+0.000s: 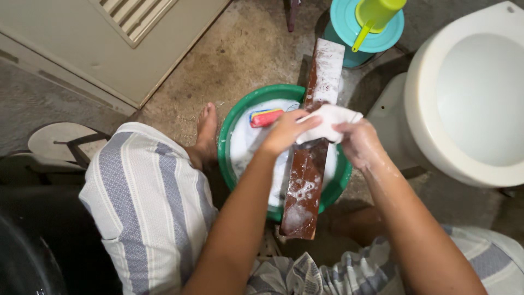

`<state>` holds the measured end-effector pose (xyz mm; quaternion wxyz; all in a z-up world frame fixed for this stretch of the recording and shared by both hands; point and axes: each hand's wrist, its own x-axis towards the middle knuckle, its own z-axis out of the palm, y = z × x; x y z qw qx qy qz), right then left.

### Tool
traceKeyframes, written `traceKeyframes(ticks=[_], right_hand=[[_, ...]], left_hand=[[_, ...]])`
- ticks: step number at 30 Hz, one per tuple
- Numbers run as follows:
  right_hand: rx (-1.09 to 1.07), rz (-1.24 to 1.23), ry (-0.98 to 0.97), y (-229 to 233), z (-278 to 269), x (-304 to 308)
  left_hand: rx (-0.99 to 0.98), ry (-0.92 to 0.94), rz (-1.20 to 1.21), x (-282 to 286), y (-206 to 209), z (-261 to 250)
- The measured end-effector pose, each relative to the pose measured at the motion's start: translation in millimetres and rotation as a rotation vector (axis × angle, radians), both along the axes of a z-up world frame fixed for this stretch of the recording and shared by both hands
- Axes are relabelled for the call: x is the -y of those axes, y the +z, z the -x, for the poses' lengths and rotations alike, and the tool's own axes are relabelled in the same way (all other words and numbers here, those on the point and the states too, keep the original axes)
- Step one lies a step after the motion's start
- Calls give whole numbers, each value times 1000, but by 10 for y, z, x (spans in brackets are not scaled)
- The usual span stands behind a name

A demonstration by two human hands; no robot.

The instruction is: The person is washing a white cloth by hand in a green basin filled with soapy water. They use a colorful scrubbing brush to scrub the cloth against a wooden plank placed across the basin, repeatedly dipping and wringing the fabric.

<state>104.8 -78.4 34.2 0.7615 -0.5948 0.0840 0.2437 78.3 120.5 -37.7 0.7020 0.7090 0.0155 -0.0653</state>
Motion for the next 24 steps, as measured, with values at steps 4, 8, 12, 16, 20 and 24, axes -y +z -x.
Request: traceKeyframes(ticks=[4,8,12,16,20,24], right_hand=[[-21,-18,-27,48,-35,-1],[-168,-31,-75,-327,62,-184],[254,25,118,-582,354,14],[-231,-40,-4,-814,197,-339],[-483,-31,-30,-891,258,-529],[-237,-43,90,-869,214,-188]], left_hand=[[-26,28,270,-213,83,100],[196,621,229,406,326,137],[629,477,-307,1166,463,577],[600,561,-490,642,-16,234],[339,710,-446,310,-197,28],[512,587,-386,1034,25,380]])
